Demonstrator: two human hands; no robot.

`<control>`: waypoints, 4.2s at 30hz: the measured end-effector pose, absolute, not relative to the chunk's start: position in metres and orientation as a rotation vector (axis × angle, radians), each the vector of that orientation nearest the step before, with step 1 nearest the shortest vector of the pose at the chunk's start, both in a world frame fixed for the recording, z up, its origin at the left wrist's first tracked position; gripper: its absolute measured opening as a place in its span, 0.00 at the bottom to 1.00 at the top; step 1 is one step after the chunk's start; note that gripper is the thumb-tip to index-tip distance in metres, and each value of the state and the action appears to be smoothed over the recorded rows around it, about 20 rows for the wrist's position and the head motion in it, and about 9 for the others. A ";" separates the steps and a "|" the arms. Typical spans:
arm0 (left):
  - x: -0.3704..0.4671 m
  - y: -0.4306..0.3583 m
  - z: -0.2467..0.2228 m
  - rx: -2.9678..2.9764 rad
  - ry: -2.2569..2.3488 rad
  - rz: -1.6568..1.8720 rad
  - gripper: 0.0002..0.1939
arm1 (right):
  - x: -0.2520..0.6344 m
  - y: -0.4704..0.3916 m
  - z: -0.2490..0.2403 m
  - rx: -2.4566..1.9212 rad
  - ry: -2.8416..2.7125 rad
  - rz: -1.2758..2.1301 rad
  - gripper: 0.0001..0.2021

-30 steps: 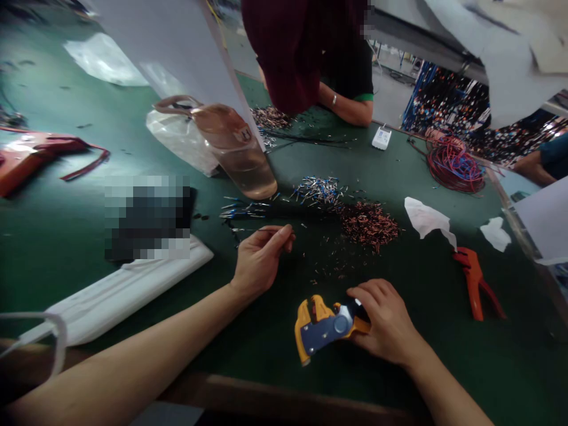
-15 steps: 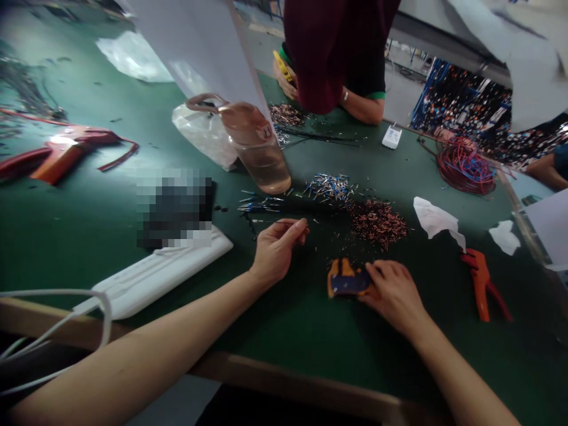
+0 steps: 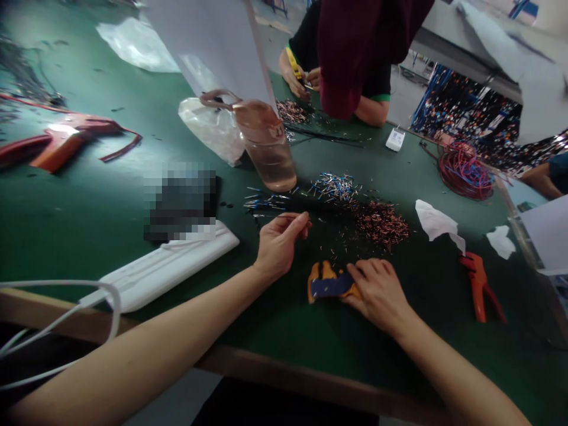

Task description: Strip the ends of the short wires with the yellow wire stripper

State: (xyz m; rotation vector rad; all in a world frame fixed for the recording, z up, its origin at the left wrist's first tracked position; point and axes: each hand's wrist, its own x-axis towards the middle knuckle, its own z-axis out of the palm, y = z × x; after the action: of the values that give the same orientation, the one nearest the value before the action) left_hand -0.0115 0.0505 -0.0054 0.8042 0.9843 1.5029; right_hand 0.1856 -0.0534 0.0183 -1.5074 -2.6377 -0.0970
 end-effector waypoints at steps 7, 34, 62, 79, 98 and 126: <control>-0.011 0.049 -0.005 0.814 0.958 1.474 0.08 | 0.237 -0.051 0.028 -1.744 -2.485 -0.442 0.21; -0.010 0.047 -0.004 0.805 0.980 1.422 0.07 | 0.267 -0.078 0.019 -1.707 -2.397 -0.451 0.19; -0.010 0.040 0.001 0.915 0.969 1.346 0.11 | 0.174 -0.045 -0.003 -1.439 -1.411 0.937 0.17; -0.008 0.016 0.011 1.109 0.897 1.306 0.12 | 0.138 -0.060 -0.001 -1.368 -1.264 1.092 0.15; -0.005 0.008 0.006 1.255 0.754 1.243 0.07 | 0.136 -0.053 -0.007 -1.394 -1.329 0.968 0.11; -0.006 0.029 0.001 0.752 0.809 1.301 0.13 | 0.142 -0.053 -0.017 -1.051 -1.023 1.396 0.12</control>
State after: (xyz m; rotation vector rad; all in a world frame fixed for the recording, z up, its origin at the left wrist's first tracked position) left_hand -0.0057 0.0292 0.0009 0.7521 0.8086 1.3010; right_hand 0.1425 -0.0532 -0.0173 -1.0511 -1.0227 1.3959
